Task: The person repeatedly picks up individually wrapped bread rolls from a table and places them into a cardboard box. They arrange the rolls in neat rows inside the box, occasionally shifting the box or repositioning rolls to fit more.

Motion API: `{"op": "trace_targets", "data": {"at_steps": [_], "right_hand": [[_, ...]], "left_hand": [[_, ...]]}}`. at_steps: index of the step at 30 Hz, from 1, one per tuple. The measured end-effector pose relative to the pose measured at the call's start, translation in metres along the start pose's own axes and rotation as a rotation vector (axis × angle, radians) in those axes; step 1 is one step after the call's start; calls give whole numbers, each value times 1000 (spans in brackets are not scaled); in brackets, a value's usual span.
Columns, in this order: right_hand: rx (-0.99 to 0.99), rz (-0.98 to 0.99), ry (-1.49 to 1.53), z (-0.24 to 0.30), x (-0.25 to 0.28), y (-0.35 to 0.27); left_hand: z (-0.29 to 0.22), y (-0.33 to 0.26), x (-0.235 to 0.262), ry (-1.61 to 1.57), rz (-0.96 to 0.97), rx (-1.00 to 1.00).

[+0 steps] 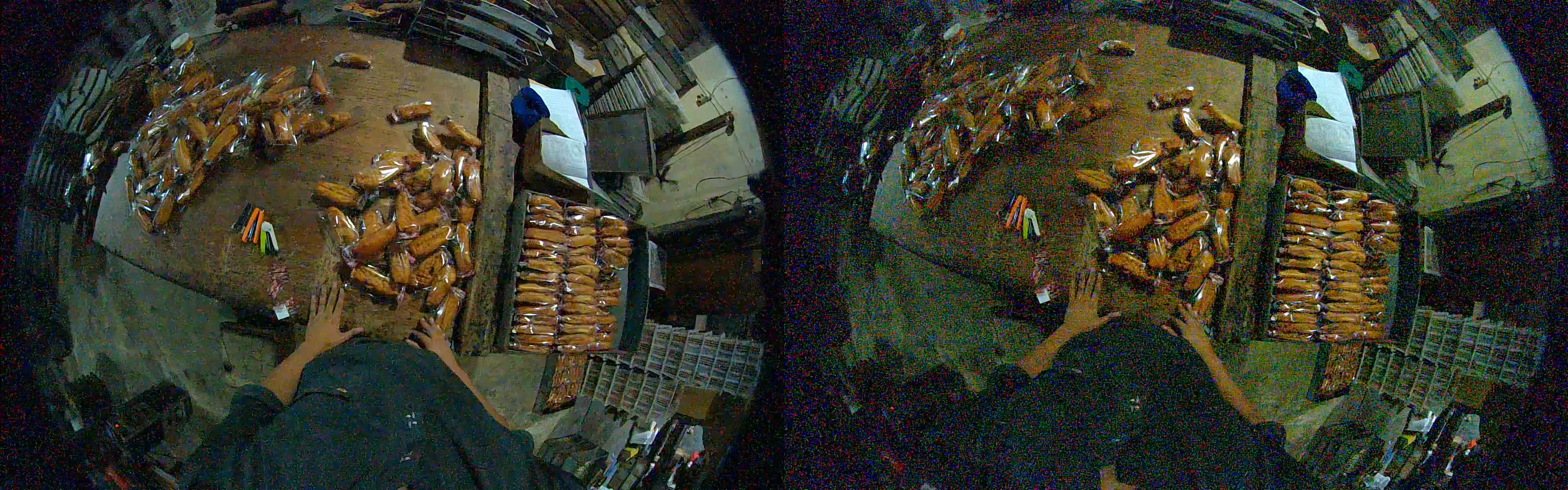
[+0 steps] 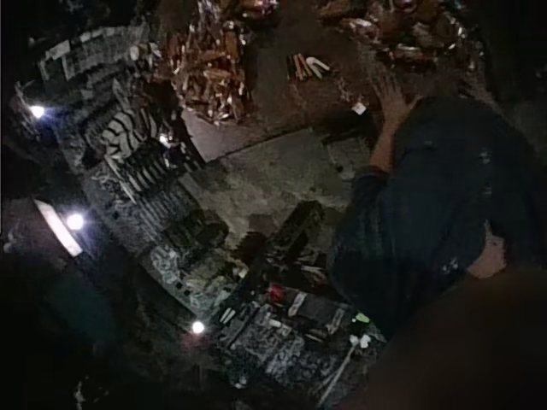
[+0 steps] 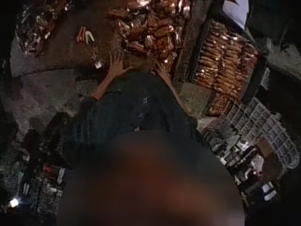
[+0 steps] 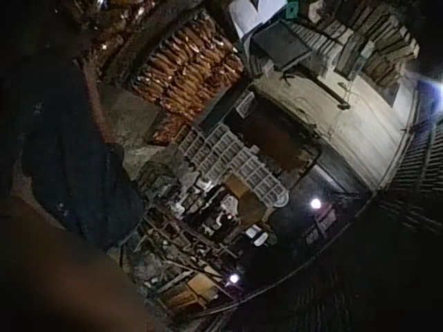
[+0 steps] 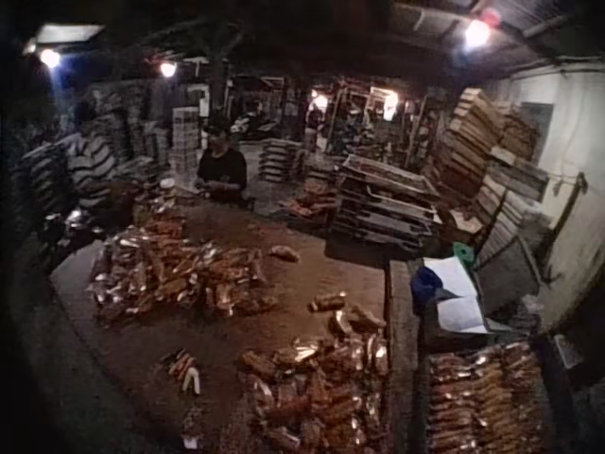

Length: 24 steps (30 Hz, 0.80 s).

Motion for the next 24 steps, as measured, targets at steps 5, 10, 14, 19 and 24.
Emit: {"op": "trace_targets", "data": {"at_steps": [5,10,14,19,24], "right_hand": [[-100,158,-130,-25,-14,9],[-184,28,-174,-3,19,20],[-260,-306,-205,26,41,4],[-206,-460,-37,36,47,22],[-347,-563,-51,41,87,97]], "left_hand": [[10,-6,-20,39,105,-14],[17,-7,-32,20,83,-58],[22,-8,-40,30,102,-38],[24,-10,-49,88,83,-62],[18,-12,-39,479,-234,-232]]}}
Point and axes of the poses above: each hand's wrist, its own y-axis towards the middle knuckle, its own x-axis out of the back of the hand, z = x × y, the point moved 7 cm from there along y, towards the middle knuckle, and after that the axes turned 11 degrees about -z, right-handed, at the moved point
